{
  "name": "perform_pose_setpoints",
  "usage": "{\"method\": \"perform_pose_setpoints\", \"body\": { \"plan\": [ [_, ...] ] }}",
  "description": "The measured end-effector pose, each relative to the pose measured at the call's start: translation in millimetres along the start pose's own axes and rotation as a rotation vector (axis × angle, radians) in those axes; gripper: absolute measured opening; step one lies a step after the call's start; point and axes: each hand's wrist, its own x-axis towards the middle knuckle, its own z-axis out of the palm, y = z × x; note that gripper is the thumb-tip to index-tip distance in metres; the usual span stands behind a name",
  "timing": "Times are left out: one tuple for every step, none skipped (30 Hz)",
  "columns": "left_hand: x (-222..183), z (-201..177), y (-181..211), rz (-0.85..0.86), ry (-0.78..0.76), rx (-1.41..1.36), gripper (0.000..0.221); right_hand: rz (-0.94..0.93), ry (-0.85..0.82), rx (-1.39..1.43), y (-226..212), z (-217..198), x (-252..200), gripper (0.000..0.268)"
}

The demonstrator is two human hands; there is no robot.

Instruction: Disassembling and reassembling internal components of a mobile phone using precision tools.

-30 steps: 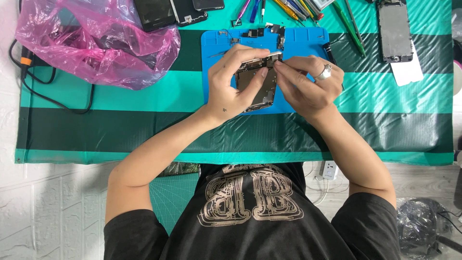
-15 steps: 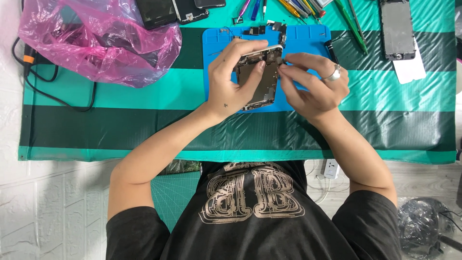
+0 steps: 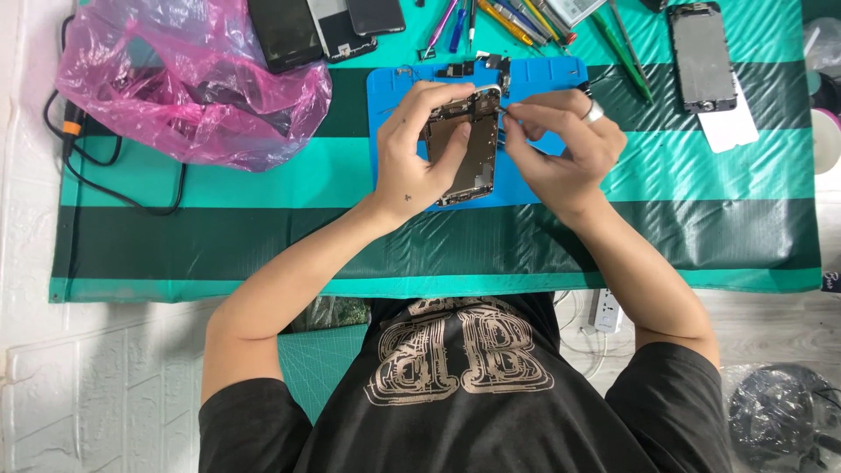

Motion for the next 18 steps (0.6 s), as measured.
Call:
{"method": "perform_pose_setpoints", "body": {
  "plan": [
    [0.0,0.2,-0.4,0.008,-0.002,-0.002,0.024,-0.004,0.004,-0.006,0.2,1.0,0.2,0.017],
    [-0.6,0.6,-0.7,0.006,-0.004,-0.002,0.024,-0.044,0.009,-0.066,0.3,2.1,0.0,0.015],
    [-1.3,0.9,-1.1,0.003,-0.006,-0.002,0.024,-0.084,0.014,-0.125,0.3,3.1,-0.2,0.013],
    [-1.6,1.6,-0.7,0.01,-0.007,-0.002,0.024,-0.089,0.018,-0.129,0.7,3.3,2.2,0.013],
    [-1.8,2.2,-0.2,0.011,-0.006,-0.006,0.026,-0.162,0.015,-0.154,0.9,3.6,4.7,0.01],
    [-1.8,2.0,0.1,0.012,-0.006,-0.008,0.027,-0.236,0.012,-0.179,1.3,4.5,7.6,0.008],
    [-1.2,3.5,-2.9,0.02,-0.007,-0.007,0.027,-0.241,0.018,-0.181,2.3,6.9,9.0,0.008],
    [-1.2,5.5,-5.7,0.059,0.018,-0.021,0.033,-0.275,0.067,-0.173,3.2,8.8,10.0,0.01],
    [-1.4,7.5,-8.7,0.098,0.043,-0.035,0.04,-0.308,0.116,-0.164,4.1,10.8,10.9,0.013],
    [-2.1,8.0,-9.2,0.103,0.044,-0.035,0.04,-0.312,0.117,-0.165,5.7,11.2,10.1,0.013],
    [-2.7,8.4,-9.9,0.099,0.043,-0.036,0.041,-0.333,0.124,-0.191,7.3,11.8,9.4,0.014],
    [-3.1,8.1,-10.6,0.095,0.042,-0.036,0.041,-0.353,0.132,-0.215,9.0,13.1,9.3,0.015],
    [-2.0,7.9,-9.5,0.099,0.044,-0.034,0.041,-0.358,0.134,-0.214,7.5,12.5,11.7,0.015],
    [-1.7,8.1,-8.4,0.101,0.048,-0.037,0.04,-0.394,0.13,-0.256,5.7,11.7,13.3,0.015],
    [-1.4,8.5,-7.7,0.104,0.052,-0.04,0.04,-0.43,0.127,-0.298,4.3,11.0,14.7,0.015],
    [-1.2,8.6,-7.2,0.103,0.052,-0.041,0.04,-0.43,0.126,-0.298,2.1,10.8,16.5,0.015],
    [-1.1,8.8,-7.2,0.108,0.051,-0.047,0.04,-0.453,0.113,-0.346,0.2,10.7,18.0,0.013],
    [-2.0,9.0,-7.0,0.11,0.05,-0.052,0.04,-0.474,0.099,-0.392,-2.0,10.7,18.8,0.012]
  ]
}}
